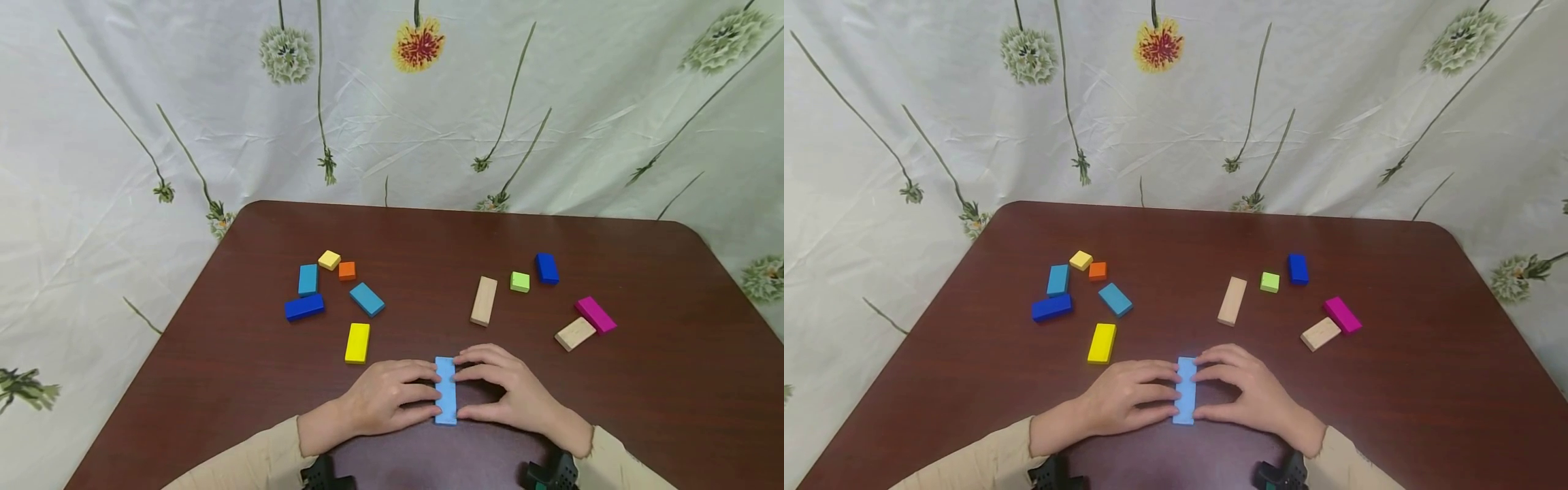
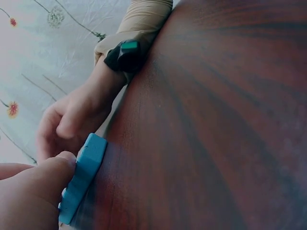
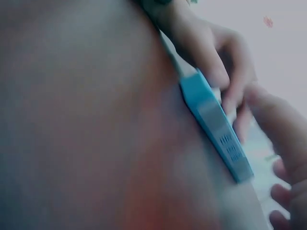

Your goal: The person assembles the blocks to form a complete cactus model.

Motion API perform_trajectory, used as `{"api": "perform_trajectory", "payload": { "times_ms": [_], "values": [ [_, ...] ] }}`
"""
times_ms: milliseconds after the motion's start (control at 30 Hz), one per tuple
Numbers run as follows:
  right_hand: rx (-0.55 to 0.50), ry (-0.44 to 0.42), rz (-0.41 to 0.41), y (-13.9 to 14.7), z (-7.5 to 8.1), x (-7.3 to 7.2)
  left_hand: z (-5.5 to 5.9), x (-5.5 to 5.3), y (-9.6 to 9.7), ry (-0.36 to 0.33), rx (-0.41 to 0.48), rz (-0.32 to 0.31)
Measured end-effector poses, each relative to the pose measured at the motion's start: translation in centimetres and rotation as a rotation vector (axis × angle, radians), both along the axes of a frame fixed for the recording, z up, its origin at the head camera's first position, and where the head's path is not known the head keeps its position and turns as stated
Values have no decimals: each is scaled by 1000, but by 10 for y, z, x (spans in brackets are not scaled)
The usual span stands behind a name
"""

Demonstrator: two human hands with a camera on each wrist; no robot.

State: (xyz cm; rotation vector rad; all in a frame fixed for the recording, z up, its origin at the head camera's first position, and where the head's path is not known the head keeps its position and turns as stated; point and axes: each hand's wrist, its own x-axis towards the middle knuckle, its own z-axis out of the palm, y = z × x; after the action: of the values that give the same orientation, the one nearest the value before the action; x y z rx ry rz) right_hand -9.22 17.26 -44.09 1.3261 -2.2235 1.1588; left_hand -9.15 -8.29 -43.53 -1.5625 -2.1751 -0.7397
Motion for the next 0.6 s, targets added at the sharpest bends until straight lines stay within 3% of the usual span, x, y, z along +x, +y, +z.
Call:
{"api": "perform_trajectory", "payload": {
  "times_ms": [167, 333, 467, 600],
  "values": [
    [-42, -20, -205, 10, 3, -17, 0, -1, 0, -16, 10, 0],
    [-21, -116, -399, 20, 5, -33, 0, -1, 0, -19, 20, -1],
    [-15, -188, -473, 25, 5, -46, 0, -1, 0, -16, 24, -1],
    [-4, -265, -491, 29, 5, -58, 0, 0, 0, -17, 21, 1]
  ]
}}
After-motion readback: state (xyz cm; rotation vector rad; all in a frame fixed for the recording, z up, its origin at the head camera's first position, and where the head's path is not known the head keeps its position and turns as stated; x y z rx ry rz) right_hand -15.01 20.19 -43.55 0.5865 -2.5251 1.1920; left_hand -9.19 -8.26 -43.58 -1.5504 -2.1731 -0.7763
